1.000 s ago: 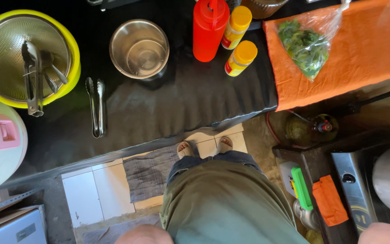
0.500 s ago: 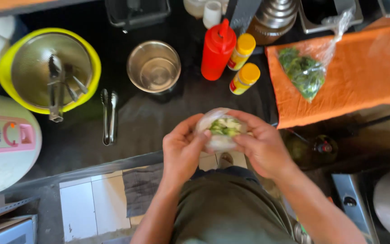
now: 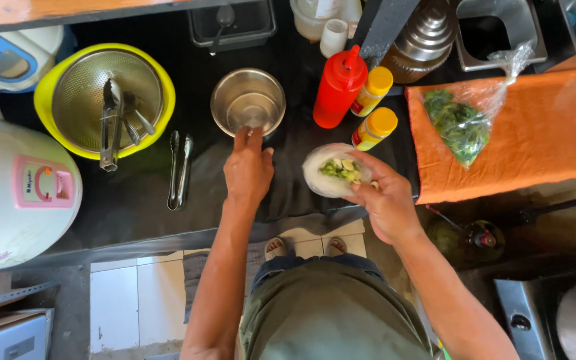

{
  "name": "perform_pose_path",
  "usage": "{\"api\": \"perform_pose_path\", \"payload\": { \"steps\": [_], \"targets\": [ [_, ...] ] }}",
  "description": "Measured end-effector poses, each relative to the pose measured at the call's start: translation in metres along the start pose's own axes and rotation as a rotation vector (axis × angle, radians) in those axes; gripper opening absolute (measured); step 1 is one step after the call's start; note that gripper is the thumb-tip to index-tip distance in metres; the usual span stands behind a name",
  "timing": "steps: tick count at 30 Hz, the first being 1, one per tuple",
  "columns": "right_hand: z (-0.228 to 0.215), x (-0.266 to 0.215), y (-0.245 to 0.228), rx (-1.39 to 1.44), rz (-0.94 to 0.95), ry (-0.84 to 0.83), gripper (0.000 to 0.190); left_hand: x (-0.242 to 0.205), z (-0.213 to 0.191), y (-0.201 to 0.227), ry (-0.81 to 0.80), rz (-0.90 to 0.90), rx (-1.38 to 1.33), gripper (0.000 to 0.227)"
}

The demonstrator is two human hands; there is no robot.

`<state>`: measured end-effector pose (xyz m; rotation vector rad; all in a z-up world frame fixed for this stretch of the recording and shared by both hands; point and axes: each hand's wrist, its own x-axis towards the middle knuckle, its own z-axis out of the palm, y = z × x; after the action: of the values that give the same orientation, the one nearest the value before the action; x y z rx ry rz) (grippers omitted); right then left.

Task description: Preparing and mixing chopped green onions in a bowl at a food stall.

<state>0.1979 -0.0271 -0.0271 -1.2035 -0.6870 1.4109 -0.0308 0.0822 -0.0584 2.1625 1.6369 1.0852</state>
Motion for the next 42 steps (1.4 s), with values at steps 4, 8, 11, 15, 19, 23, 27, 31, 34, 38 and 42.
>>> {"api": "perform_pose_path", "payload": {
  "steps": [4,8,11,15,19,23,27,31,34,38,42],
  "targets": [
    [-0.007,-0.010,-0.003,0.033,-0.011,0.019,0.056,-0.007,0.006,-0.005,-0.078,-0.025,-0.028,0.027],
    [-0.018,-0.022,-0.001,0.068,-0.023,0.044,0.055,-0.039,0.013,0.004,-0.076,0.048,-0.075,0.021],
    [-0.019,-0.029,-0.005,0.073,-0.047,0.036,0.054,-0.064,0.005,0.029,-0.066,0.088,-0.153,0.024],
    [-0.026,-0.038,-0.011,0.045,-0.084,0.091,0.053,-0.082,-0.021,0.058,0.075,0.017,-0.164,0.039],
    [-0.040,-0.054,-0.018,0.043,-0.069,0.129,0.054,-0.083,-0.018,0.040,0.090,-0.195,-0.339,0.036],
    [-0.063,-0.068,-0.011,0.080,-0.083,0.171,0.054,-0.062,-0.012,0.023,0.085,-0.863,-0.861,0.045],
    [-0.087,-0.076,0.002,0.119,-0.094,0.239,0.053,-0.060,-0.007,0.024,0.129,-0.772,-0.870,0.044],
    [-0.115,-0.054,0.013,0.091,-0.105,0.336,0.054,-0.090,0.008,0.025,0.108,-0.661,-0.862,0.042],
    [-0.145,-0.020,0.030,0.115,-0.155,0.324,0.055,-0.101,0.012,0.035,0.013,-0.728,-0.739,0.038],
    [-0.144,0.031,0.025,0.008,-0.016,0.229,0.054,-0.102,0.011,0.050,-0.040,-0.634,-0.590,0.038],
    [-0.154,0.083,0.047,-0.172,0.116,0.192,0.053,-0.102,0.006,0.057,-0.090,-0.374,-0.485,0.038]
  ]
}}
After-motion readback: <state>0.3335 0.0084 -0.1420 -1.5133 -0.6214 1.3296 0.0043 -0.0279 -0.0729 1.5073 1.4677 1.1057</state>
